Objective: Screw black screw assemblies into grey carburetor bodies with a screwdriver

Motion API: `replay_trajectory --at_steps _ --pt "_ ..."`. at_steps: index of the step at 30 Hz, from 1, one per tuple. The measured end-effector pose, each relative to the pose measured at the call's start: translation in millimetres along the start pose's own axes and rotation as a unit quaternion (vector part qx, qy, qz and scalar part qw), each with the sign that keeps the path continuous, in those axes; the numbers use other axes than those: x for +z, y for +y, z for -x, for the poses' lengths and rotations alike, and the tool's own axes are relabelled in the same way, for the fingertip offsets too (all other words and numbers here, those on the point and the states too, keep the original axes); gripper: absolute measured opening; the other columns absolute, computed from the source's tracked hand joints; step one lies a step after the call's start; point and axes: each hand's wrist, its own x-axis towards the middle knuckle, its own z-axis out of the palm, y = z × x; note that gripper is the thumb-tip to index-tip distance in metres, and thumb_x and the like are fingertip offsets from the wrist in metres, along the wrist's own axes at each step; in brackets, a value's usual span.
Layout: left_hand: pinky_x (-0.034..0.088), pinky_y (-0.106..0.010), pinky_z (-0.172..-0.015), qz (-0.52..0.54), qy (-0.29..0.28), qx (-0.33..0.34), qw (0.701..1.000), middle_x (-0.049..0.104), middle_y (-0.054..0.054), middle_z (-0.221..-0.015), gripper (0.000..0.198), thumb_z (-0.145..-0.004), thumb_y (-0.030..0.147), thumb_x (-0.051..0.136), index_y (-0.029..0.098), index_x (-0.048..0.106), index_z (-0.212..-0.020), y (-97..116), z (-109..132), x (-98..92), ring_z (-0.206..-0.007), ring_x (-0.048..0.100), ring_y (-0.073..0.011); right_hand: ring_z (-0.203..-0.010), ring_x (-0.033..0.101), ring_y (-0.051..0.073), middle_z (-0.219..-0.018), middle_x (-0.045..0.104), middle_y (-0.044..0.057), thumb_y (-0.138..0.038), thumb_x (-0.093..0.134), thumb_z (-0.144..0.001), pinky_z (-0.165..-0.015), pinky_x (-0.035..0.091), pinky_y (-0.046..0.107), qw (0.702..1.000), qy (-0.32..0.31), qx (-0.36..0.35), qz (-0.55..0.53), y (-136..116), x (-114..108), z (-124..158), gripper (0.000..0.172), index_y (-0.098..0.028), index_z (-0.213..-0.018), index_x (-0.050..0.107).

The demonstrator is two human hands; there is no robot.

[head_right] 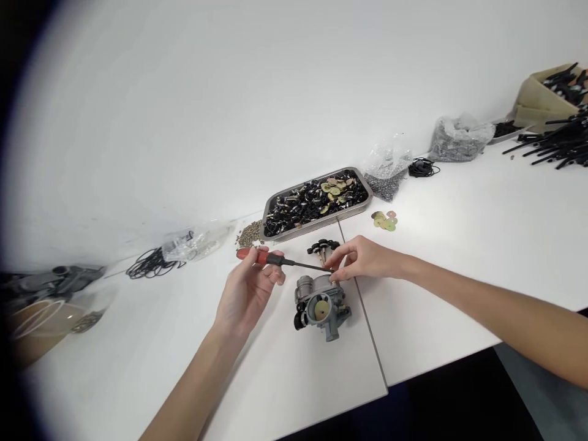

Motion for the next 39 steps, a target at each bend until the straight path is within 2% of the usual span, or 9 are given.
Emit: replay_trajectory --at_steps 5,10,14,19,27,39 --pt "0.051 -0.025 -0.045 -0.015 -0.001 0.02 1.0 0.068 -0.007 -0.08 0.019 -0.083 0.034 0.066 0.016 0.059 -0.082 4.8 -2.9 -6.6 -0.049 0.057 -0.0112 -0.071 0.06 0.014 -0.082 0.07 0.005 -0.039 0.079 -0.069 -0.066 0.046 0.028 1.0 -0.001 -0.008 0.014 -2.3 -5.1 2.0 0.031 -0.017 -0.091 0.075" --pt "0.052 -0.026 -0.046 -0.034 -0.001 0.031 0.999 0.068 -0.006 -0.081 0.019 -0.085 0.036 0.064 0.018 0.06 -0.082 8.0 -4.4 -10.5 -0.05 0.056 -0.0111 -0.077 0.062 0.015 -0.09 0.071 0.006 -0.04 0.076 -0.073 -0.069 0.046 0.028 1.0 -0.011 -0.014 -0.001 -3.7 -3.8 3.5 0.04 -0.019 -0.106 0.071" --pt "0.051 -0.027 -0.045 -0.04 -0.002 0.029 0.999 0.067 -0.006 -0.079 0.02 -0.084 0.037 0.065 0.018 0.059 -0.081 8.7 -3.5 -8.6 -0.049 0.055 -0.011 -0.072 0.061 0.013 -0.087 0.07 0.005 -0.042 0.076 -0.073 -0.066 0.045 0.027 1.0 -0.003 -0.018 -0.017 4.2 1.9 -0.2 0.035 -0.018 -0.098 0.073" --pt "0.05 -0.026 -0.044 -0.032 -0.004 0.026 0.999 0.068 -0.006 -0.079 0.02 -0.084 0.036 0.065 0.017 0.059 -0.081 9.7 -2.8 -7.1 -0.049 0.055 -0.0105 -0.073 0.06 0.013 -0.094 0.068 0.004 -0.04 0.078 -0.071 -0.067 0.047 0.028 0.998 0.001 -0.028 -0.055 5.5 5.3 -0.9 0.03 -0.019 -0.093 0.074" --pt "0.05 -0.024 -0.043 -0.019 0.002 0.018 1.0 0.068 -0.006 -0.078 0.017 -0.085 0.032 0.063 0.018 0.059 -0.077 12.1 -2.9 -5.4 -0.048 0.054 -0.0101 -0.07 0.058 0.012 -0.081 0.065 0.002 -0.039 0.077 -0.071 -0.069 0.048 0.029 0.997 0.014 -0.013 -0.073 -3.8 7.9 3.2 0.026 -0.017 -0.085 0.071" --pt "0.048 -0.026 -0.043 -0.043 0.002 0.031 0.999 0.067 -0.006 -0.079 0.018 -0.086 0.034 0.061 0.018 0.059 -0.077 14.4 -2.0 -6.9 -0.046 0.05 -0.0095 -0.069 0.057 0.012 -0.08 0.065 0.002 -0.04 0.076 -0.072 -0.069 0.047 0.029 0.997 0.015 0.002 -0.073 -5.7 6.3 4.9 0.025 -0.018 -0.081 0.07"
